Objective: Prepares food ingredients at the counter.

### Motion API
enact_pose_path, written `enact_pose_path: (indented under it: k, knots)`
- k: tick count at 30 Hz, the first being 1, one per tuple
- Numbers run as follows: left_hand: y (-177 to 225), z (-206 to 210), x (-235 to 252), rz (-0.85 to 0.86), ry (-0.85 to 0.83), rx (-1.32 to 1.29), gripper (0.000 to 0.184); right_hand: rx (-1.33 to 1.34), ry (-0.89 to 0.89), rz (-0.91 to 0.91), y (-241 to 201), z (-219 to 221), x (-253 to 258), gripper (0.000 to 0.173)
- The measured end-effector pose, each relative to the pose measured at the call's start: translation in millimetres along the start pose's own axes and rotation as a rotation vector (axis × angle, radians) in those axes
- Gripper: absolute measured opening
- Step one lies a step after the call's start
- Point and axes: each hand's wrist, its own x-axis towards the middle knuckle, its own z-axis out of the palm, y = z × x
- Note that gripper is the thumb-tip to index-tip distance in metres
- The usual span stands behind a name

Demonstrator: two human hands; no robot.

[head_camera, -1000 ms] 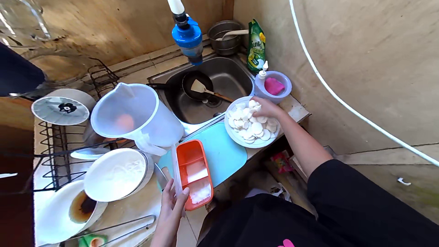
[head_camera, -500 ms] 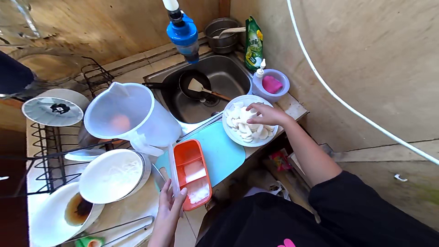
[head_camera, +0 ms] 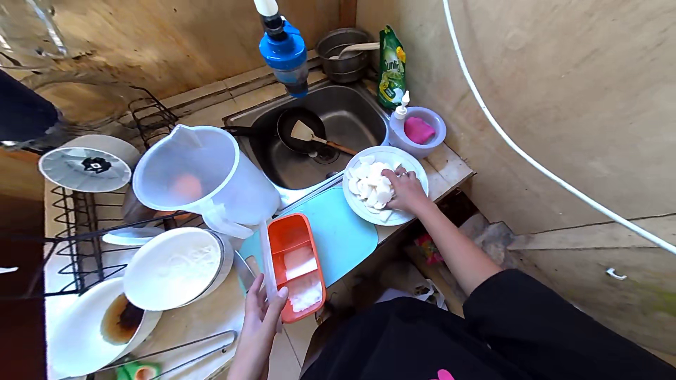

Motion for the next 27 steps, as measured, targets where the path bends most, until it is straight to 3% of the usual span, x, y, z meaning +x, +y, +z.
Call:
enact_pose_path:
  k: [4,11,17,22,27]
  knots:
    - [-0.8,0.0,-0.9,0.011,-0.001,0.001,0.085,-0.046,-0.083,0.056,-13.3,-6.1,4.6,0.099]
    - [-2.1,0.0,0.0,-0.003,0.006,-0.030,0.086,0.073,0.008,0.041,-2.4,-7.6,14.8,0.072]
    - [-1.4,1.1,-0.3,-0.005,0.011,-0.033,0.084,0.277,0.046,-0.120,23.6,-26.1,34.5,0.049]
    - [-1.2,1.2,0.2,-0.001,0.010,-0.005,0.084,0.327,0.013,-0.242,23.8,-57.1,37.2,0.043]
    - [-0.6,1.3,0.5,-0.009,0.014,-0.001,0.085,0.245,0.010,-0.207,11.5,-71.6,35.8,0.041]
